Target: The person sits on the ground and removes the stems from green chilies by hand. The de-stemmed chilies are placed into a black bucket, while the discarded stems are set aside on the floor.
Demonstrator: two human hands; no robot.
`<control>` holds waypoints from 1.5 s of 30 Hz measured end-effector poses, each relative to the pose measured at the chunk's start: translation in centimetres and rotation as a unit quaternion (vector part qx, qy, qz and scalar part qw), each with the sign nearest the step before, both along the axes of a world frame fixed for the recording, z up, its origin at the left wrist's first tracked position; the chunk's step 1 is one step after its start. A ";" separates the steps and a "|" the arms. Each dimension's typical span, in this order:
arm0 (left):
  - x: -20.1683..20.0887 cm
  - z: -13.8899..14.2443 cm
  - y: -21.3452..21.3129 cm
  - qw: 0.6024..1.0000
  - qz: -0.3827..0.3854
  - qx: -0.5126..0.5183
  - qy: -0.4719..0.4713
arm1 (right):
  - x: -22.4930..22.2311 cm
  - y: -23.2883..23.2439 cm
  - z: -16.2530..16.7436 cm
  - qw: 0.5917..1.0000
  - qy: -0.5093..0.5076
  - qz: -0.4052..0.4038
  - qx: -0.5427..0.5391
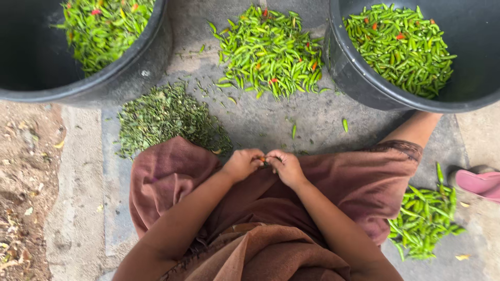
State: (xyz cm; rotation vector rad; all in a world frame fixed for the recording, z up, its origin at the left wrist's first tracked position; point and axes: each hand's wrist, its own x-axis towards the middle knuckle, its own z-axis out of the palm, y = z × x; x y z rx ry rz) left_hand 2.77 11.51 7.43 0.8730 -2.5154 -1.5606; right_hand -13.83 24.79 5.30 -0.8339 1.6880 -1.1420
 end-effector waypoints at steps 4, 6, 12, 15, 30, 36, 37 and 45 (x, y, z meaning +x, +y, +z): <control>-0.4 1.5 -0.4 0.991 0.024 -0.129 0.032 | 1.0 -1.6 -1.0 0.958 0.275 -0.022 -0.076; -0.5 1.0 -0.6 0.991 0.022 -0.134 0.001 | 1.8 -2.3 -1.3 0.922 0.385 0.015 -0.043; -1.3 -3.7 -3.6 0.973 0.067 -0.178 0.130 | -1.6 -5.6 0.6 0.908 0.402 0.085 0.078; -1.9 -5.3 -6.6 0.885 0.205 0.400 0.123 | -5.9 -7.5 1.5 0.932 0.345 -0.011 0.112; -3.3 -5.4 -7.7 0.953 0.159 0.248 0.074 | -2.2 -10.8 -1.7 0.984 -0.128 -0.116 0.053; -3.5 -5.7 -7.1 0.946 0.112 0.297 0.068 | -2.2 -9.1 -2.5 0.934 -0.323 -0.151 0.024; -3.5 -5.8 -7.0 0.944 0.105 0.301 0.080 | -2.4 -8.9 -2.5 0.935 -0.324 -0.143 0.022; -3.5 -6.1 -6.6 0.982 0.068 0.175 0.016 | -1.7 -8.8 0.5 0.942 0.313 0.034 -0.119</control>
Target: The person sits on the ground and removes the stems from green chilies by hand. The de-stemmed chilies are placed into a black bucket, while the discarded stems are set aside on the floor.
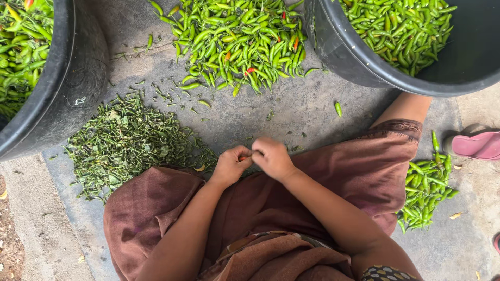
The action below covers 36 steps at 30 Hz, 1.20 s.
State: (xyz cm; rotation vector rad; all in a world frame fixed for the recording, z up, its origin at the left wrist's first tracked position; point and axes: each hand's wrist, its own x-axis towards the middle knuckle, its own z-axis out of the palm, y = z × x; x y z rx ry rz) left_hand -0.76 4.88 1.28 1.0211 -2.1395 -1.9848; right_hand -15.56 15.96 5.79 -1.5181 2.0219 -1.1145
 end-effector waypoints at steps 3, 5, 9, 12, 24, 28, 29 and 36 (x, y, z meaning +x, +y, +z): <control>0.1 -0.3 0.1 0.997 -0.018 0.050 -0.060 | -0.9 0.2 0.7 0.969 0.206 0.105 0.080; 0.1 -0.9 -0.3 0.990 0.005 0.134 -0.033 | -3.6 0.2 0.7 0.946 0.275 0.117 0.124; 0.1 -2.2 -0.8 0.929 0.108 0.346 0.076 | -13.6 2.2 0.8 0.922 0.346 -0.065 0.162; -0.1 -2.8 -0.9 0.926 0.149 0.346 0.036 | -19.4 4.5 0.2 0.889 0.297 -0.289 0.196; -1.2 2.5 -0.8 0.943 0.254 -0.077 0.203 | -4.4 -0.1 -4.9 0.753 -0.642 -0.137 0.043; 0.1 7.9 -0.4 0.924 0.062 -0.290 0.239 | 1.8 -2.6 -3.5 0.530 -0.817 -0.203 0.099; 0.4 8.8 -0.4 0.910 0.052 -0.319 0.260 | 2.0 -3.2 -2.6 0.544 -0.804 -0.224 0.088; -0.1 4.6 -2.5 0.943 0.291 -0.115 0.116 | -10.0 -3.4 10.0 0.613 -0.725 -0.266 -0.166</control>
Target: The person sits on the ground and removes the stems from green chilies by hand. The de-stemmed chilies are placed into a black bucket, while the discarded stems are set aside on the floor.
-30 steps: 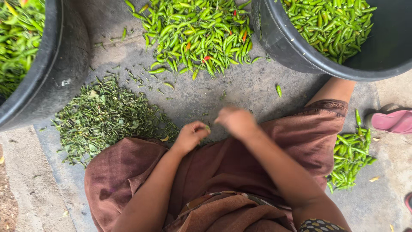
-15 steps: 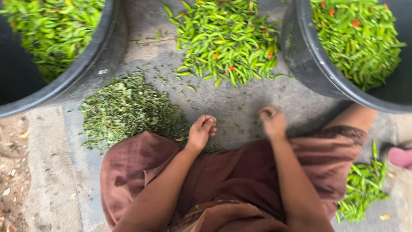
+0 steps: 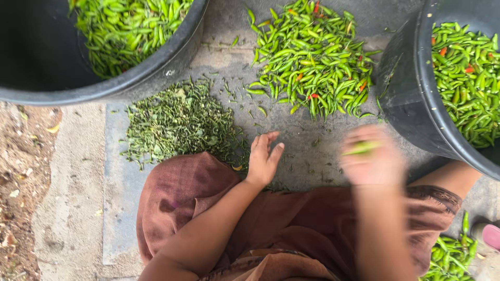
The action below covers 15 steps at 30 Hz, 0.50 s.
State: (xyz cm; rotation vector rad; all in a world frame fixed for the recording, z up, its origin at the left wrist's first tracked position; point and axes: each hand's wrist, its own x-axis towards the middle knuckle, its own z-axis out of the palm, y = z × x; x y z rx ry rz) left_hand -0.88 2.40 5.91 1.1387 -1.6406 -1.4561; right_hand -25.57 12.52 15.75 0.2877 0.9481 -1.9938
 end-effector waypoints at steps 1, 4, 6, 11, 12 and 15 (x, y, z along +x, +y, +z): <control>-0.5 -1.3 0.2 1.000 -0.004 0.013 -0.026 | -3.5 2.0 2.4 0.987 0.159 -0.023 0.002; -1.9 -4.5 1.5 0.995 -0.050 0.033 -0.080 | -15.9 5.1 7.5 0.852 0.446 0.000 0.273; -2.1 -5.6 2.6 0.989 -0.111 0.033 -0.090 | -20.3 5.1 7.6 0.633 0.534 0.145 0.541; -2.0 -7.0 2.5 0.972 -0.188 0.098 -0.100 | -11.7 -6.7 1.8 0.137 0.816 0.046 0.560; -1.9 -7.1 2.3 0.963 -0.207 0.132 -0.113 | -7.4 -10.5 -0.3 0.176 0.874 0.074 0.446; -1.6 -7.5 1.9 0.956 -0.241 0.117 -0.123 | 5.1 -20.4 -6.6 0.393 0.857 0.319 0.095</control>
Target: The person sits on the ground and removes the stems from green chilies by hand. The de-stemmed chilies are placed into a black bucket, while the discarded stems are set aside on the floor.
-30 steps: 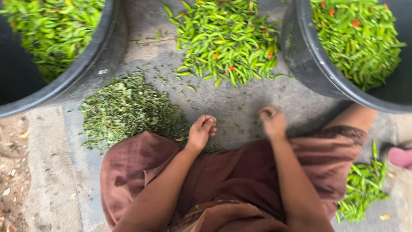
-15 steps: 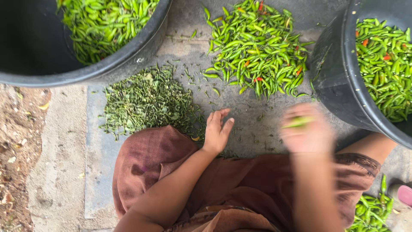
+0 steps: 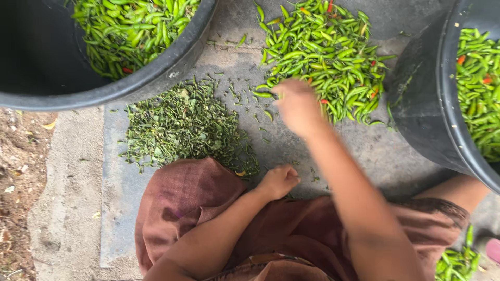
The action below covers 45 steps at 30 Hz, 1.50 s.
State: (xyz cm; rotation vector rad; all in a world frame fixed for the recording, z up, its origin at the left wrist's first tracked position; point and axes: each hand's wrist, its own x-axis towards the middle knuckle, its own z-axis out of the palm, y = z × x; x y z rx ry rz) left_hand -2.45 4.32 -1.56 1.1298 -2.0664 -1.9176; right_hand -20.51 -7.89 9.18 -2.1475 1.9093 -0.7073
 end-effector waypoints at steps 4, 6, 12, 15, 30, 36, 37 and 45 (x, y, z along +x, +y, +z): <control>0.3 -0.3 -0.6 1.000 -0.001 0.011 -0.016 | 5.6 -5.5 -2.6 0.977 0.192 -0.035 0.084; 0.2 -0.3 -0.8 1.000 0.013 0.020 -0.015 | 4.4 -6.1 -2.5 0.966 0.159 -0.049 0.198; 0.0 0.2 -1.1 0.998 -0.016 0.064 -0.025 | -0.2 -3.1 -2.2 0.949 0.190 -0.069 0.241; 0.5 0.3 -1.2 0.998 -0.010 0.051 -0.024 | -1.8 1.2 -4.1 0.964 0.188 -0.067 0.173; 1.9 1.4 0.2 0.996 -0.038 -0.056 -0.056 | -2.4 23.4 -4.4 0.973 -0.116 -0.148 0.135; 1.7 2.0 0.4 0.995 -0.028 -0.072 -0.057 | -3.6 15.5 -0.7 0.816 -0.317 -0.452 0.170; 1.8 2.0 0.3 0.995 -0.028 -0.068 -0.064 | -3.6 14.0 -0.3 0.799 -0.298 -0.468 0.230; 1.4 2.1 -0.9 0.998 -0.001 -0.006 -0.065 | -0.2 7.8 0.7 0.900 0.093 -0.386 0.179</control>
